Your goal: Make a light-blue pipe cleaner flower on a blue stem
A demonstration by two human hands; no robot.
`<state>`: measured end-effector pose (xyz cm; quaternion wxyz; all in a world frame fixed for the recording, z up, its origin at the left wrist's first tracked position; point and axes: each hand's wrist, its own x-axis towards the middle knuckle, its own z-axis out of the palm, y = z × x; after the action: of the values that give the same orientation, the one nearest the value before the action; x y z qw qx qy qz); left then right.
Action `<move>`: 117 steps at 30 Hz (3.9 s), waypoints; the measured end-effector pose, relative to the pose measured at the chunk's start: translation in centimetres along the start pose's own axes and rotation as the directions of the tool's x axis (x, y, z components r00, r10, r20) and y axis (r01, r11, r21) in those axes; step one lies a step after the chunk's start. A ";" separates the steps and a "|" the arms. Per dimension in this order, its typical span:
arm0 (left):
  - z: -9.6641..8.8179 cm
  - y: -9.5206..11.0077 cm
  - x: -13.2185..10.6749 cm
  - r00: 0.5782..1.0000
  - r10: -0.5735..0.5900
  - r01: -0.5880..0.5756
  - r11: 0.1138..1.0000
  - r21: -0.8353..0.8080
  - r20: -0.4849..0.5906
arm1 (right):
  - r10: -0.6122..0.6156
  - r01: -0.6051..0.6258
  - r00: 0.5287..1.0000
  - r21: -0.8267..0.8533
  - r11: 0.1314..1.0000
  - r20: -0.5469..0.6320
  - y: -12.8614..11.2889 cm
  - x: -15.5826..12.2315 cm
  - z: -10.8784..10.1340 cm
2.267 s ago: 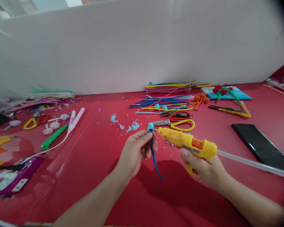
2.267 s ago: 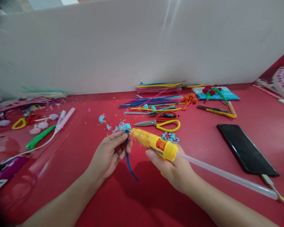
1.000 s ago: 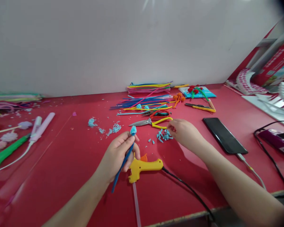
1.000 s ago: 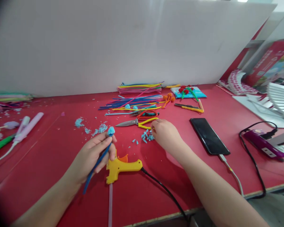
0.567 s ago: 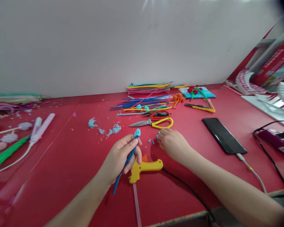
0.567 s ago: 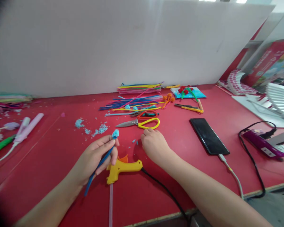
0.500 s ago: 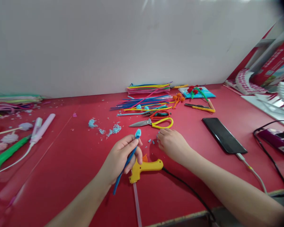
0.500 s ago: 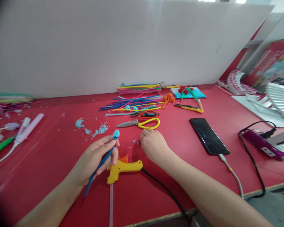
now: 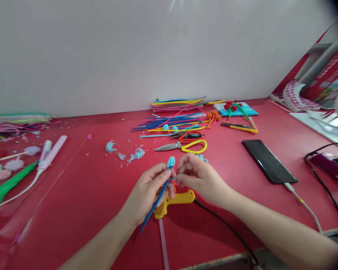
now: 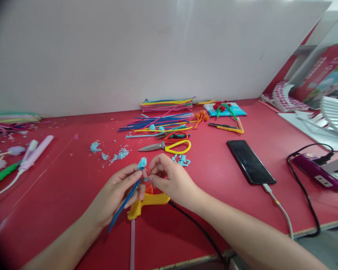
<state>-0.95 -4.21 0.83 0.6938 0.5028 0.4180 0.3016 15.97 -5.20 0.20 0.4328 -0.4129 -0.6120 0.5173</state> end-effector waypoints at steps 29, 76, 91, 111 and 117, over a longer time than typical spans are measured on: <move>0.6 0.5 -0.5 0.992 -0.090 0.104 0.980 -0.168 0.091 | -0.027 -0.001 0.990 -0.196 0.981 -0.140 -1.6 -0.4 -0.3; 1.2 0.1 -0.7 0.999 0.030 -0.029 0.998 0.055 -0.016 | -0.531 0.279 0.846 -0.809 0.517 -0.048 0.0 -1.2 -0.1; 2.0 0.5 -1.0 0.997 0.025 -0.017 0.993 0.114 -0.067 | -0.532 0.303 0.847 -0.815 0.493 -0.007 0.1 -1.2 0.1; 1.3 -0.3 -1.3 0.991 0.092 -0.058 0.947 0.317 -0.094 | -0.632 0.348 0.774 -0.858 0.378 0.036 -0.2 -1.1 0.1; 1.4 -0.2 -1.3 0.988 0.121 -0.085 0.948 0.306 -0.100 | -0.637 0.354 0.770 -0.860 0.368 0.044 -0.1 -1.1 0.1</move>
<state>-0.27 -5.97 1.20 0.5667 0.6052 0.4722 0.2994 16.17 -6.28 0.18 0.4060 -0.4314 -0.8033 -0.0619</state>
